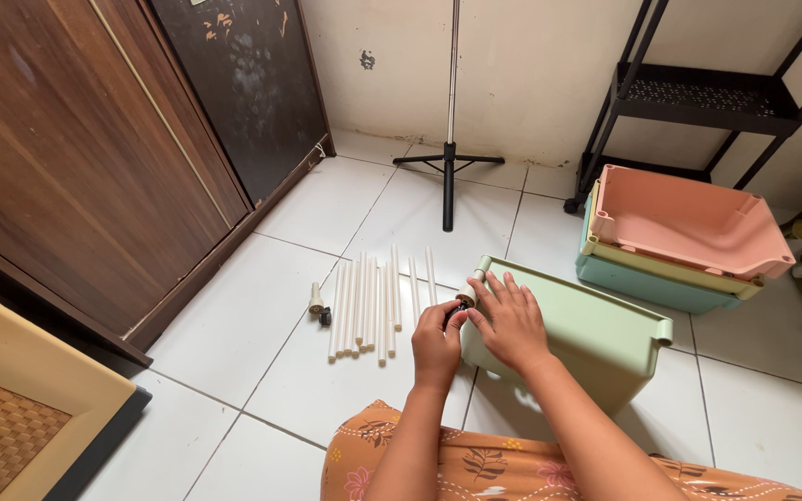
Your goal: The person assembles a light green plastic storage box by inserting white plastic rods into the corners and attaching black caster wheels. The person works on the floor, handling the box and parts one at a time.
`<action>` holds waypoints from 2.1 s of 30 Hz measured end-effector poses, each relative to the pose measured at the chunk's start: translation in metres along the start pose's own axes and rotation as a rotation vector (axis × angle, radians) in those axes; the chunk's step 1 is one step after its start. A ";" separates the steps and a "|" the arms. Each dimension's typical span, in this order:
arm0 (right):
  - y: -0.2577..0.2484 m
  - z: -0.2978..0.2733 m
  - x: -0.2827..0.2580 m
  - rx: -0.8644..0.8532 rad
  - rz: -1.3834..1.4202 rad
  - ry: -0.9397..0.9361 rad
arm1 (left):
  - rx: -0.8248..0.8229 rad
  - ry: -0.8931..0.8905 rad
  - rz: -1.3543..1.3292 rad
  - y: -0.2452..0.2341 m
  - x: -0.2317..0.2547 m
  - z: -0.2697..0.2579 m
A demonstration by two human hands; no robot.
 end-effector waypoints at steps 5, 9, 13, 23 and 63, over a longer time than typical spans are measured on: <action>0.001 0.000 0.002 -0.010 0.009 0.007 | 0.070 0.202 0.067 0.001 0.008 -0.004; 0.000 0.001 0.002 -0.016 0.018 0.003 | 0.031 0.097 0.020 0.001 0.004 0.000; 0.000 0.003 0.002 -0.034 0.023 0.019 | -0.072 -0.162 -0.158 0.000 -0.007 0.008; 0.000 0.004 0.004 -0.032 0.024 0.025 | -0.001 0.244 0.030 -0.004 0.005 0.007; -0.003 0.003 -0.006 0.080 -0.084 0.015 | 0.016 -0.003 0.000 0.015 -0.003 -0.005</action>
Point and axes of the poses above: each hand's wrist, its own z-axis towards the middle knuckle, its own y-axis out of the palm, x = y × z, the point moved 4 cm from there along z, towards the middle knuckle, and after that the axes turned 5 degrees about z, right-handed, at the moved point
